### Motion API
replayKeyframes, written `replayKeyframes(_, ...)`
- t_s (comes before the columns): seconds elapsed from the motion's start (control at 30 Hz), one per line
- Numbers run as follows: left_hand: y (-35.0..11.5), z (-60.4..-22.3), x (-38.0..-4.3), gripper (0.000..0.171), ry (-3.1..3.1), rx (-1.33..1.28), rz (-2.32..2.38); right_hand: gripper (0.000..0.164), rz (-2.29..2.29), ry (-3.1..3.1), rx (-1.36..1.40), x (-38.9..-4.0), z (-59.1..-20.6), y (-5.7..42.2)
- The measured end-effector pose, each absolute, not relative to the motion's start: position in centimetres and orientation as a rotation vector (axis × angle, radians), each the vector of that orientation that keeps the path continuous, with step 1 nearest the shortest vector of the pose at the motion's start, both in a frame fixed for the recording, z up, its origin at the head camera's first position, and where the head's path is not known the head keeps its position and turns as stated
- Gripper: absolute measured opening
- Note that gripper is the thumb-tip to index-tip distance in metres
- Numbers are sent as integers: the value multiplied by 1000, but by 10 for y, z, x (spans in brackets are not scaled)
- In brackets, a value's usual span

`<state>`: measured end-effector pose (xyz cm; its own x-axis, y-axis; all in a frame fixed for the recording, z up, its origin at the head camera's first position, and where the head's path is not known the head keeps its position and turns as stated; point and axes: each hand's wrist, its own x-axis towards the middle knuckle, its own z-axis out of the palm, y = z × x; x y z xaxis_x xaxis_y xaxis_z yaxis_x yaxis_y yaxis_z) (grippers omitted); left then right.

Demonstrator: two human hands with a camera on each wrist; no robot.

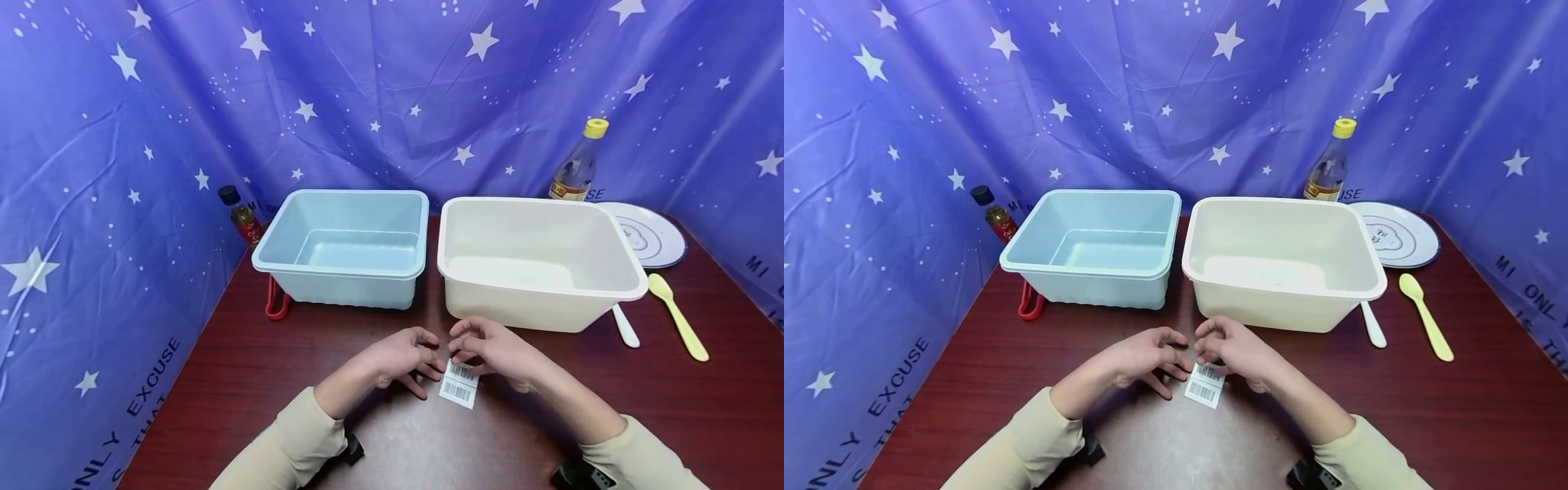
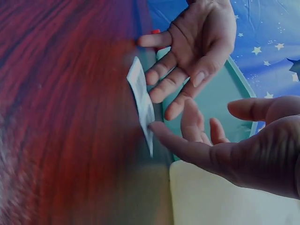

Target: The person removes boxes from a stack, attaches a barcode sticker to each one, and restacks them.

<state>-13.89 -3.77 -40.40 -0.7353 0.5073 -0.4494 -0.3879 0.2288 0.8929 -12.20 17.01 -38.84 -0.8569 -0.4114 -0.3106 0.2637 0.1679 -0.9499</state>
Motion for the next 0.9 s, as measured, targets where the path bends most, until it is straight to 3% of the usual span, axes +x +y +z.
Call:
replayKeyframes(0.37, -35, -403, -141, 42, 1798, 79, 1688, 34, -1564, 2041, -128, -115, -365, 188)
replayKeyframes(0.9, -29, -410, -142, 41, 1838, 115, 1796, 35, -1814, 1920, -141, -123, -389, 168)
